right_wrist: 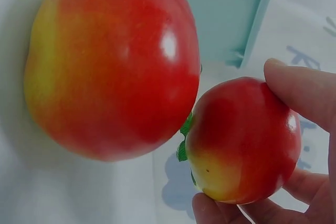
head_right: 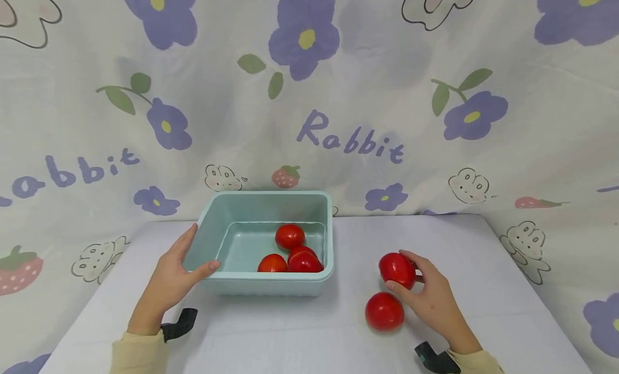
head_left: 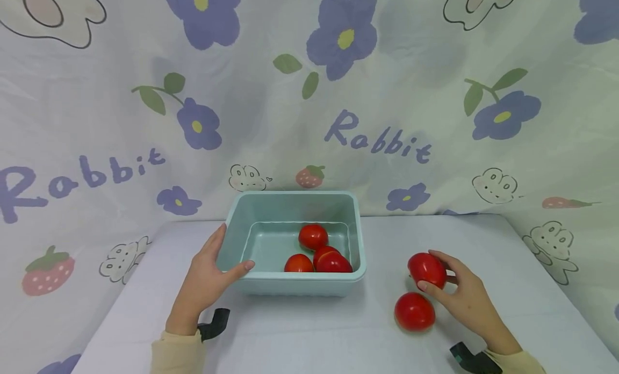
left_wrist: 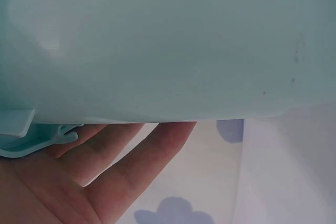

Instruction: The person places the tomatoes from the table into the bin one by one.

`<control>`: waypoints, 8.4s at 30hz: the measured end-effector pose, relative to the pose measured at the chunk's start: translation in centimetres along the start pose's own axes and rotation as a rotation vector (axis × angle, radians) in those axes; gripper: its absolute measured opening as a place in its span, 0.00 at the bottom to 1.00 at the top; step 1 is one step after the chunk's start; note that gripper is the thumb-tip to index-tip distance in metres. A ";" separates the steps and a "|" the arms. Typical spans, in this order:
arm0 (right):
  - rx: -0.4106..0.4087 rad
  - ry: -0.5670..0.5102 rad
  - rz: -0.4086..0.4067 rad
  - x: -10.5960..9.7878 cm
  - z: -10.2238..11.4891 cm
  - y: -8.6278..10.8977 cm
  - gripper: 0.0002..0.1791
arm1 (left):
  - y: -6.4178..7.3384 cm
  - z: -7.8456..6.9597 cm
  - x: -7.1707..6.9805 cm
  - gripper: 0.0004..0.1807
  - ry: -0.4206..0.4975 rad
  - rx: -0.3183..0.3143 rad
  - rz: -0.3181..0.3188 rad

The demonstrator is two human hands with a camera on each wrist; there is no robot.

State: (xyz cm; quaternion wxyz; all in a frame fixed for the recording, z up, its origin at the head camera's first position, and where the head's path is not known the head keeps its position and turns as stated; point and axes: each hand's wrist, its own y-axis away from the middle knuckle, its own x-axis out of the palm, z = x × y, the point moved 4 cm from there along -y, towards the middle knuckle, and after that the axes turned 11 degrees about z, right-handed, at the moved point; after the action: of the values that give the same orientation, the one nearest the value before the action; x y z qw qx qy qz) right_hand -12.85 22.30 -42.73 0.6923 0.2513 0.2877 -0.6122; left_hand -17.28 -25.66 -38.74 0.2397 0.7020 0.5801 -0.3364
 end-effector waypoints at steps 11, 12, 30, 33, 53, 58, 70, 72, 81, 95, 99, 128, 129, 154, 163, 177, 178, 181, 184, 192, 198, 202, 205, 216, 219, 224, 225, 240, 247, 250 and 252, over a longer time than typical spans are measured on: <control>-0.069 0.011 -0.037 0.4 1.8 -0.5 0.43 | 0.0 -0.2 -0.2 0.56 -0.019 0.004 0.000; -0.077 0.009 -0.042 0.4 2.0 -0.5 0.43 | 0.0 -0.2 -0.2 0.57 -0.017 0.002 0.001; -0.143 0.038 -0.115 0.1 4.9 -1.2 0.43 | -0.1 -0.2 0.0 0.56 -0.009 0.013 -0.014; -0.158 0.041 -0.133 0.1 5.5 -1.4 0.43 | 0.0 -0.2 0.0 0.56 -0.010 0.010 -0.015; -0.224 -0.020 -0.173 0.4 8.5 -2.2 0.43 | 0.1 0.1 0.1 0.55 0.000 -0.009 -0.010; -0.258 -0.047 -0.178 0.7 9.5 -2.6 0.43 | 0.1 0.1 0.1 0.55 0.002 0.000 -0.016; -0.337 -0.117 -0.184 1.7 11.4 -3.6 0.41 | 0.0 -0.1 0.1 0.55 -0.001 0.004 -0.019; -0.356 -0.128 -0.184 1.9 11.7 -3.9 0.41 | 0.0 -0.1 0.1 0.55 0.001 0.007 -0.022; -0.394 -0.164 -0.186 2.7 13.0 -4.9 0.39 | -0.1 -0.1 0.0 0.55 -0.007 0.020 -0.027; -0.409 -0.242 -0.204 4.2 13.9 -6.1 0.42 | 0.1 -0.1 0.1 0.54 -0.003 0.024 -0.028; -0.441 -0.305 -0.222 4.2 14.8 -6.1 0.40 | 0.0 -0.1 0.1 0.54 -0.005 0.028 -0.030; -0.523 -0.222 -0.201 5.0 15.2 -5.9 0.32 | 0.1 -0.2 0.0 0.54 -0.007 0.019 -0.019; -0.522 -0.212 -0.204 5.0 15.1 -5.9 0.32 | 0.0 -0.2 0.0 0.54 -0.007 0.020 -0.020; -0.488 -0.253 -0.214 1.6 13.9 -4.3 0.31 | -0.3 -0.1 -0.1 0.55 -0.003 0.018 -0.018; -0.453 -0.240 -0.190 0.6 13.3 -2.5 0.30 | -0.5 0.2 0.0 0.55 0.001 0.020 -0.017; -0.416 -0.191 -0.097 1.7 6.8 -1.0 0.33 | -0.3 0.2 0.1 0.55 0.014 0.004 0.005; -0.416 -0.186 -0.095 1.7 6.6 -0.8 0.33 | -0.3 0.2 0.1 0.55 0.013 0.004 0.004; -0.418 -0.178 -0.090 1.9 6.1 -0.2 0.33 | -0.2 0.2 0.1 0.55 0.016 0.006 -0.004; -0.404 -0.173 -0.089 2.1 5.9 0.5 0.33 | -0.2 0.3 0.1 0.56 0.021 0.003 -0.004; -0.362 -0.149 -0.096 1.8 7.2 2.8 0.30 | 0.1 0.4 -0.1 0.55 0.027 0.019 0.003; -0.322 -0.115 -0.057 2.9 3.5 3.5 0.33 | 0.3 0.6 -0.3 0.56 0.013 0.018 0.001; -0.247 -0.079 -0.032 2.9 2.5 4.2 0.34 | 0.4 0.6 -0.4 0.56 0.010 0.012 0.003; -0.162 -0.017 -0.005 2.9 1.7 4.8 0.35 | 0.5 0.7 -0.4 0.56 0.015 0.010 0.003; -0.094 0.068 0.130 3.6 -0.3 5.4 0.43 | 0.5 0.6 -0.3 0.55 0.000 0.016 -0.003; -0.109 0.048 0.162 3.7 -0.6 5.5 0.44 | 0.5 0.5 -0.3 0.56 0.000 0.020 -0.006; -0.039 -0.023 0.241 3.9 -0.9 5.5 0.47 | 0.5 0.6 -0.3 0.55 0.008 0.021 -0.006; -0.017 -0.033 0.256 4.0 -1.0 5.4 0.47 | 0.5 0.6 -0.3 0.55 0.009 0.020 -0.007; 0.057 -0.049 0.291 4.3 -1.3 5.2 0.42 | 0.6 0.3 -0.3 0.55 0.010 0.011 0.006; -0.055 -0.031 0.186 3.7 -0.5 4.7 0.41 | 0.5 0.5 -0.2 0.55 0.005 0.019 -0.001; -0.114 -0.021 0.148 3.5 0.0 4.5 0.40 | 0.5 0.5 -0.2 0.55 0.004 0.017 -0.002; -0.125 -0.023 0.135 3.3 0.3 4.4 0.40 | 0.5 0.5 -0.3 0.56 0.002 0.015 -0.002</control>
State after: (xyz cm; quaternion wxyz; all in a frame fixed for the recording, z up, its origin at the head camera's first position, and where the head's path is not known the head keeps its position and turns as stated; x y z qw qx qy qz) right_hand -8.16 20.29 -44.85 0.7496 0.2196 0.2997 -0.5477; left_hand -16.95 -26.26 -38.87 0.2333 0.7037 0.5784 -0.3403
